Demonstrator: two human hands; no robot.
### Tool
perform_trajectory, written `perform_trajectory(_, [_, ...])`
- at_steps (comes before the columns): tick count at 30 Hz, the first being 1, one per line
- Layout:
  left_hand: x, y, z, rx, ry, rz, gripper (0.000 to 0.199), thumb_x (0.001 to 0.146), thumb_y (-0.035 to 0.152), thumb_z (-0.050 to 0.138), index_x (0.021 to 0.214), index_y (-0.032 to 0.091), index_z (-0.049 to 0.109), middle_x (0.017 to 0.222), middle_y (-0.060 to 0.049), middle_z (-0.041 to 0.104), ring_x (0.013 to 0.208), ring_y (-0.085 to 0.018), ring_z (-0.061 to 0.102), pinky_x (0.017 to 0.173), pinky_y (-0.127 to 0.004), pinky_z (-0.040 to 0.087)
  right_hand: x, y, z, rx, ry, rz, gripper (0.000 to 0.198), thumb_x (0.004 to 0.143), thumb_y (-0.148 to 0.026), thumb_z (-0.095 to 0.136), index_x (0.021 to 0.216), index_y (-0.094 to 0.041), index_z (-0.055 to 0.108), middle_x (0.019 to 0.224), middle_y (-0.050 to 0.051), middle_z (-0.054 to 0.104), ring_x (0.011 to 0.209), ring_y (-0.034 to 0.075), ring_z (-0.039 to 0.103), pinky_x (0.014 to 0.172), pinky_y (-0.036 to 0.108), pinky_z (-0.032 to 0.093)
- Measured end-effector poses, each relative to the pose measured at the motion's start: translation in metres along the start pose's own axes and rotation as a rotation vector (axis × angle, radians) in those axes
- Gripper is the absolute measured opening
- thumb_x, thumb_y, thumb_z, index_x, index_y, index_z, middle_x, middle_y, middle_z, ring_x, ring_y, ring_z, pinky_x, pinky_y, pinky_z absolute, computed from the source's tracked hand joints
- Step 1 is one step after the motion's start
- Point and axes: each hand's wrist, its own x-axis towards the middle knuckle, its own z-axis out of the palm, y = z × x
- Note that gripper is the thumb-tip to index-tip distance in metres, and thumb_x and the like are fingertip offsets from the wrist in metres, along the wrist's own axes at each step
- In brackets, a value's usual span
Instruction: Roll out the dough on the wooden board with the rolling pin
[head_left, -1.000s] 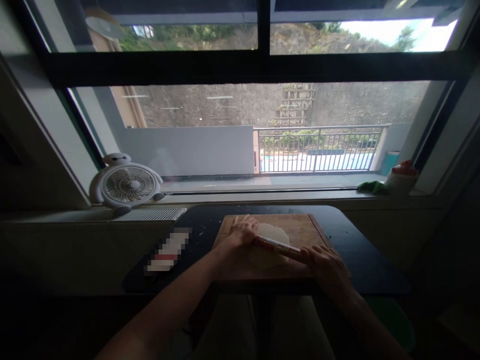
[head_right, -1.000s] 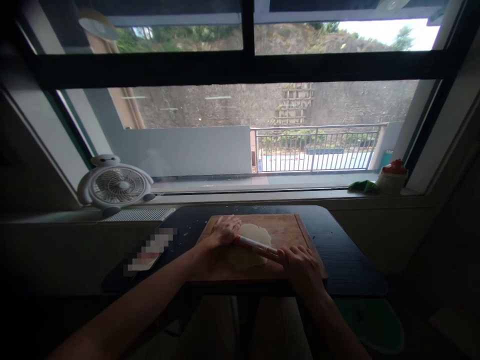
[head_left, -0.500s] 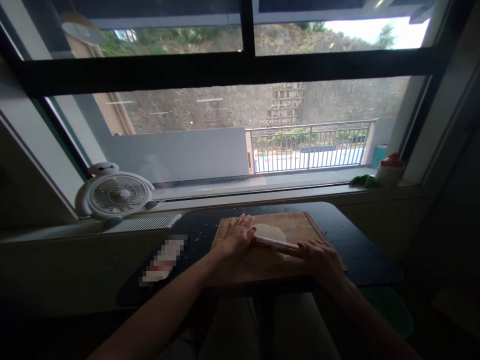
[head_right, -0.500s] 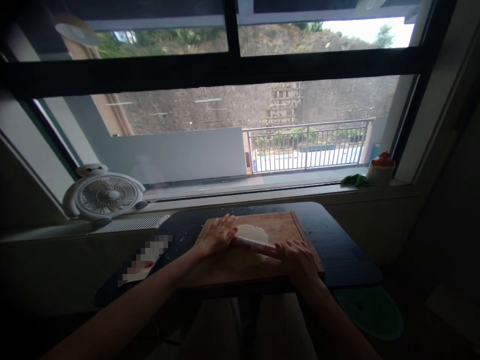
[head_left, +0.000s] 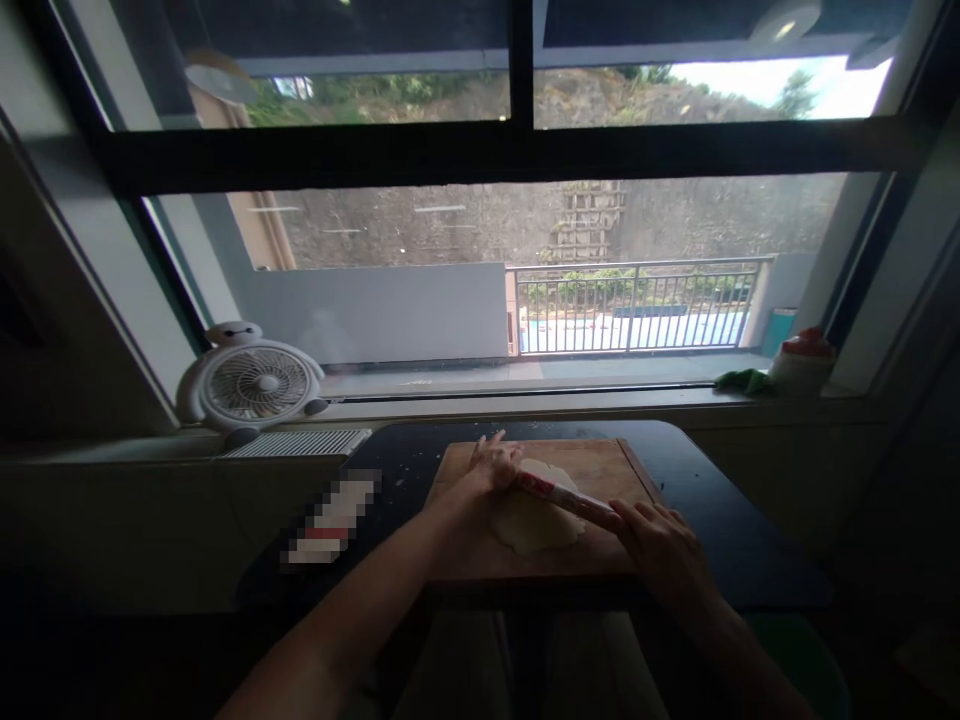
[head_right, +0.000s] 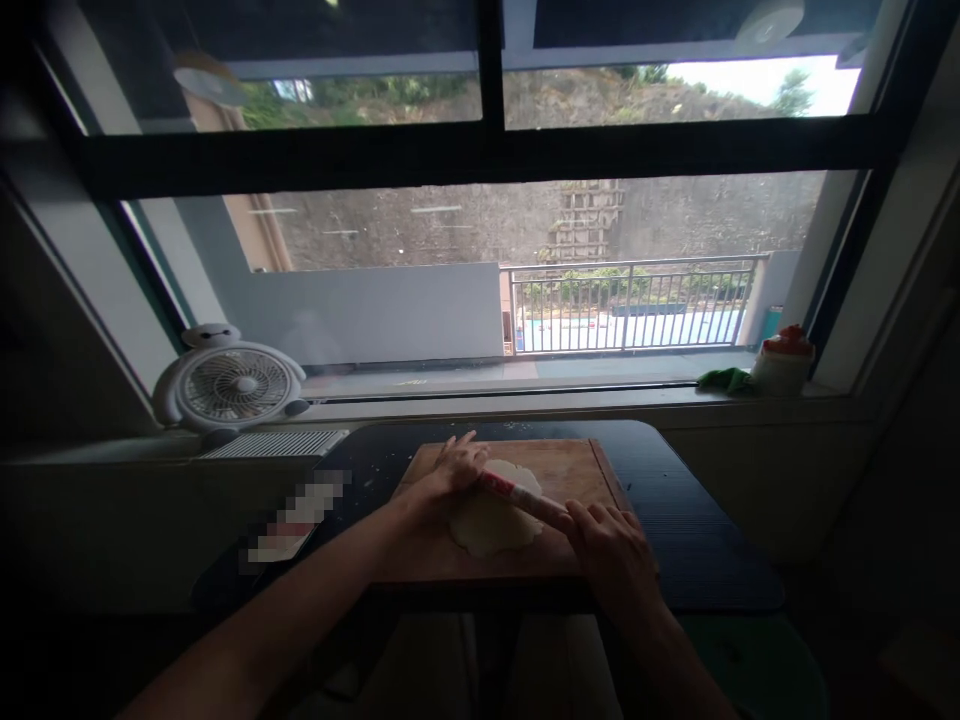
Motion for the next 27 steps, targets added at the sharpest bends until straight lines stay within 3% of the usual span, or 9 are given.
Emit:
perform_trajectory(8, [-0.088, -0.024, -0.002, 0.154, 0.095, 0.124, 0.048, 0.094, 0.034, 0.026, 0.134, 0.015, 0.044, 0.142, -0.009, 0.042, 0.134, -0.021, 0.032, 0.113, -0.043, 0.02, -0.018, -0.004, -0.007, 0.071, 0.037, 0.038, 0.031, 0.097, -0.037, 0.034, 0.104, -0.026, 0.063, 0.085, 0.002, 0.063, 0.082, 0.016, 0.055, 0.075, 0.029, 0.034])
perform_trajectory(11, [-0.079, -0.017, 0.0, 0.161, 0.108, 0.111, 0.048, 0.095, 0.034, 0.026, 0.133, 0.014, 0.045, 0.14, -0.01, 0.045, 0.133, -0.02, 0.034, 0.112, -0.041, 0.022, -0.017, -0.007, -0.01, 0.082, 0.021, 0.048, 0.033, 0.098, -0.035, 0.033, 0.093, -0.025, 0.064, 0.081, 0.002, 0.062, 0.08, 0.016, 0.055, 0.076, 0.029, 0.033])
perform_trajectory(16, [-0.028, 0.011, -0.004, 0.115, 0.008, 0.075, 0.038, 0.091, 0.033, 0.033, 0.113, 0.019, 0.061, 0.125, -0.009, 0.059, 0.125, -0.025, 0.044, 0.109, -0.045, 0.024, 0.003, -0.016, -0.007, 0.024, -0.068, 0.112, 0.033, 0.098, -0.03, 0.034, 0.086, -0.024, 0.064, 0.08, 0.001, 0.062, 0.081, 0.016, 0.054, 0.078, 0.03, 0.033])
perform_trajectory(21, [-0.021, 0.022, -0.007, 0.033, 0.056, 0.105, 0.049, 0.083, 0.04, 0.048, 0.129, 0.025, 0.049, 0.134, -0.006, 0.052, 0.13, -0.024, 0.036, 0.109, -0.043, 0.023, 0.023, -0.028, -0.002, -0.045, -0.137, 0.149, 0.028, 0.096, -0.028, 0.037, 0.084, -0.023, 0.062, 0.082, 0.003, 0.063, 0.079, 0.018, 0.054, 0.077, 0.032, 0.034])
perform_trajectory(24, [-0.028, 0.019, -0.005, 0.036, 0.062, 0.05, 0.04, 0.087, 0.038, 0.041, 0.122, 0.026, 0.056, 0.129, -0.006, 0.056, 0.128, -0.022, 0.039, 0.108, -0.041, 0.024, 0.014, -0.039, 0.001, -0.028, -0.105, 0.132, 0.024, 0.096, -0.026, 0.037, 0.097, -0.023, 0.061, 0.089, 0.003, 0.063, 0.086, 0.02, 0.054, 0.082, 0.034, 0.034])
perform_trajectory(27, [-0.039, 0.014, -0.001, 0.074, 0.073, 0.043, 0.04, 0.093, 0.034, 0.03, 0.112, 0.021, 0.063, 0.123, -0.006, 0.061, 0.125, -0.022, 0.044, 0.108, -0.043, 0.024, -0.007, -0.05, 0.003, -0.003, -0.056, 0.077, 0.029, 0.094, -0.018, 0.039, 0.12, -0.022, 0.052, 0.11, 0.006, 0.06, 0.101, 0.022, 0.052, 0.09, 0.036, 0.034])
